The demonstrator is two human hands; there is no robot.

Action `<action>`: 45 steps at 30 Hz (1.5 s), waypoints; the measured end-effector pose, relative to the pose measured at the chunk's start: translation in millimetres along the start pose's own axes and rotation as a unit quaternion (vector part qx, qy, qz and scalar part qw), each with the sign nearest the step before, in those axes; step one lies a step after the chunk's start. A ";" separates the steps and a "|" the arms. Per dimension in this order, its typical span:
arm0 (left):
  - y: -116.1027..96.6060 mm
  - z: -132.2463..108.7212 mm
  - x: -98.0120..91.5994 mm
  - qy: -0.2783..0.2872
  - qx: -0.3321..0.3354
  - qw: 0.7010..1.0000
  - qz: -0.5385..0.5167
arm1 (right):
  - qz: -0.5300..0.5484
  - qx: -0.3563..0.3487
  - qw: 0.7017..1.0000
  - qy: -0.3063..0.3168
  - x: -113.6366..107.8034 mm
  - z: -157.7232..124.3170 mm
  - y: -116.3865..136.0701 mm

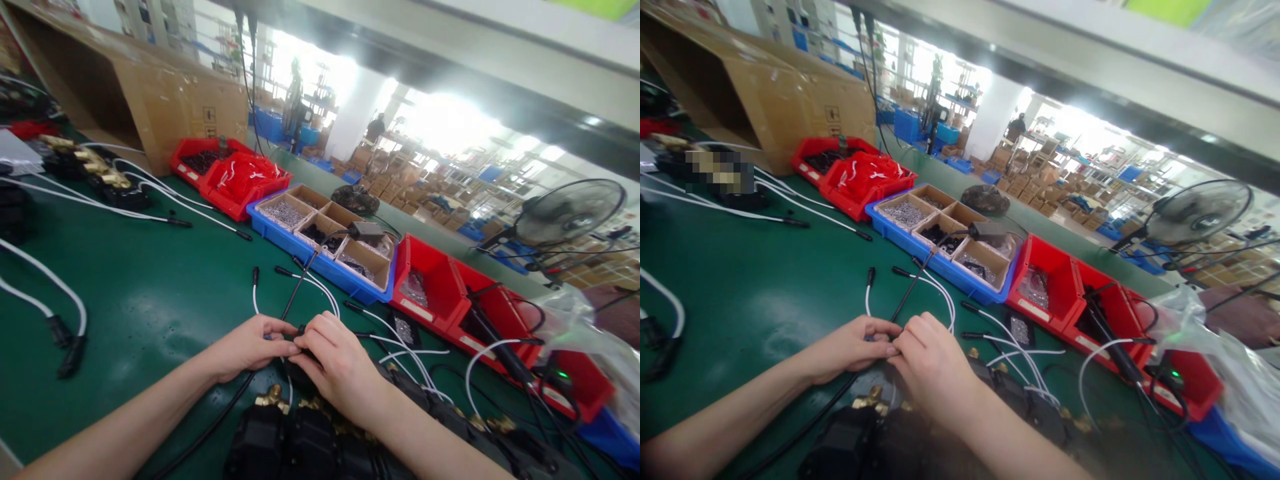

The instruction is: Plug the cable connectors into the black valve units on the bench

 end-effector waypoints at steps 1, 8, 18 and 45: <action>-0.7 -0.1 -0.7 -0.012 0.001 1.000 0.007 | -0.007 -0.002 1.000 0.002 -0.4 0.5 0.8; -2.5 0.2 0.1 -0.022 0.009 0.999 0.040 | -0.034 -0.040 0.997 0.056 0.6 2.2 8.8; -5.0 -2.1 5.0 0.028 0.028 0.999 -0.031 | 0.023 -0.014 0.999 0.023 -5.7 -5.7 1.0; -3.8 -5.4 10.4 0.083 0.011 0.996 -0.044 | 0.009 -0.029 0.999 0.020 -4.6 -0.4 0.7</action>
Point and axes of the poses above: each hand's wrist, its own z-axis towards the middle knuckle, its own x-axis out of the palm, y = z × x, the point moved 9 cm from there along z, towards the middle knuckle, and after that the axes turned 11 degrees about -x, right-handed, at the moved point
